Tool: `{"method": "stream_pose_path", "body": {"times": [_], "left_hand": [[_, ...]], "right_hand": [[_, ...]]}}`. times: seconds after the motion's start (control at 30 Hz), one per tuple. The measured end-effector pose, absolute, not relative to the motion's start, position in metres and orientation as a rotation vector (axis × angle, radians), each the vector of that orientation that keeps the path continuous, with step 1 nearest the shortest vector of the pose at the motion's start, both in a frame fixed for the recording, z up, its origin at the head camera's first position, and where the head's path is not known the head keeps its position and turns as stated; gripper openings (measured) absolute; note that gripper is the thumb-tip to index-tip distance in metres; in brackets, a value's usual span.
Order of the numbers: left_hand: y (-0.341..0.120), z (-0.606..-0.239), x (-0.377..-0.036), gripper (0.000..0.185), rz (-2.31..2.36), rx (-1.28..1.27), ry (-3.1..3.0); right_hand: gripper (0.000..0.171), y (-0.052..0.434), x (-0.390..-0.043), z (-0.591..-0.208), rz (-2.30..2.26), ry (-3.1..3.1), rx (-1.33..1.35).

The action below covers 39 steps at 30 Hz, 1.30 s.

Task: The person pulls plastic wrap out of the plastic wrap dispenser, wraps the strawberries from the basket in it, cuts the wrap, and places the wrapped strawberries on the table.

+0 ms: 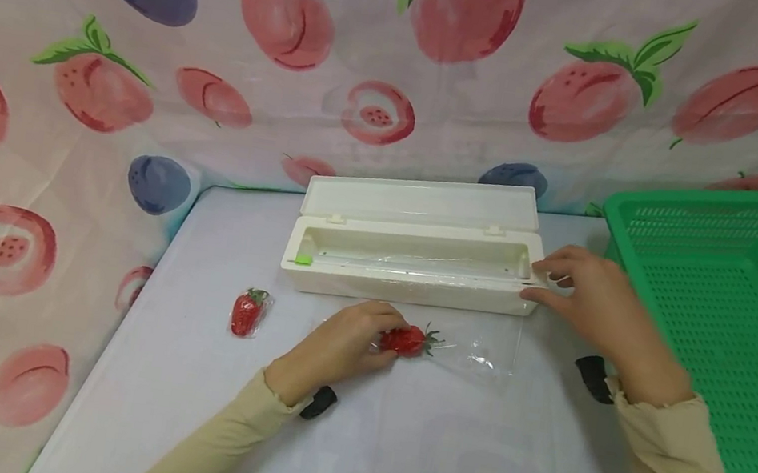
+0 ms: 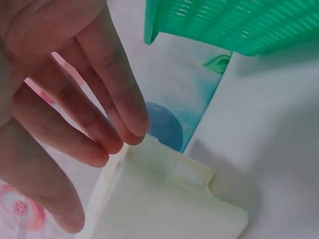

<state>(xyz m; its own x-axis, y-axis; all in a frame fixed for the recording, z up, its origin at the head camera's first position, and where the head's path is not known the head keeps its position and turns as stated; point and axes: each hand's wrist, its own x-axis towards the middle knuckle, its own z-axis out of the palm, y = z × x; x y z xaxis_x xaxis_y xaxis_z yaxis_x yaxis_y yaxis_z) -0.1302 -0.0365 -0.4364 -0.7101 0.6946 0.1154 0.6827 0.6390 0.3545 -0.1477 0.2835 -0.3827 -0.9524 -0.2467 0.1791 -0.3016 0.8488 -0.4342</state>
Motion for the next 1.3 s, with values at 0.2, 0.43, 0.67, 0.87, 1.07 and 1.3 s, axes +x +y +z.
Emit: {"method": "stream_pose_path", "body": {"times": [0.2, 0.43, 0.67, 0.87, 1.07, 1.3], "left_hand": [[-0.038, -0.435, -0.131, 0.031, 0.599, 1.193, 2.8], [-0.038, -0.435, -0.132, 0.027, 0.615, 1.24, 2.775], [-0.038, -0.435, -0.13, 0.029, 0.606, 1.229, 2.756], [-0.038, -0.435, -0.128, 0.031, 0.631, 1.231, 2.74], [-0.037, -0.435, -0.128, 0.027, 0.638, 1.24, 2.733], [-0.037, -0.434, -0.128, 0.023, 0.691, 1.227, 2.69]], "right_hand": [[0.033, 0.276, -0.141, -0.372, 0.683, -2.911, 0.444], [0.028, 0.243, -0.129, -0.371, 0.652, -2.79, 0.731], [0.027, 0.211, -0.116, -0.39, 0.696, -2.78, 0.949], [0.032, 0.194, -0.11, -0.417, 0.737, -2.826, 1.068], [0.032, 0.185, -0.107, -0.43, 0.676, -2.831, 1.05], [0.029, 0.179, -0.106, -0.435, 0.693, -2.82, 0.987]]}}
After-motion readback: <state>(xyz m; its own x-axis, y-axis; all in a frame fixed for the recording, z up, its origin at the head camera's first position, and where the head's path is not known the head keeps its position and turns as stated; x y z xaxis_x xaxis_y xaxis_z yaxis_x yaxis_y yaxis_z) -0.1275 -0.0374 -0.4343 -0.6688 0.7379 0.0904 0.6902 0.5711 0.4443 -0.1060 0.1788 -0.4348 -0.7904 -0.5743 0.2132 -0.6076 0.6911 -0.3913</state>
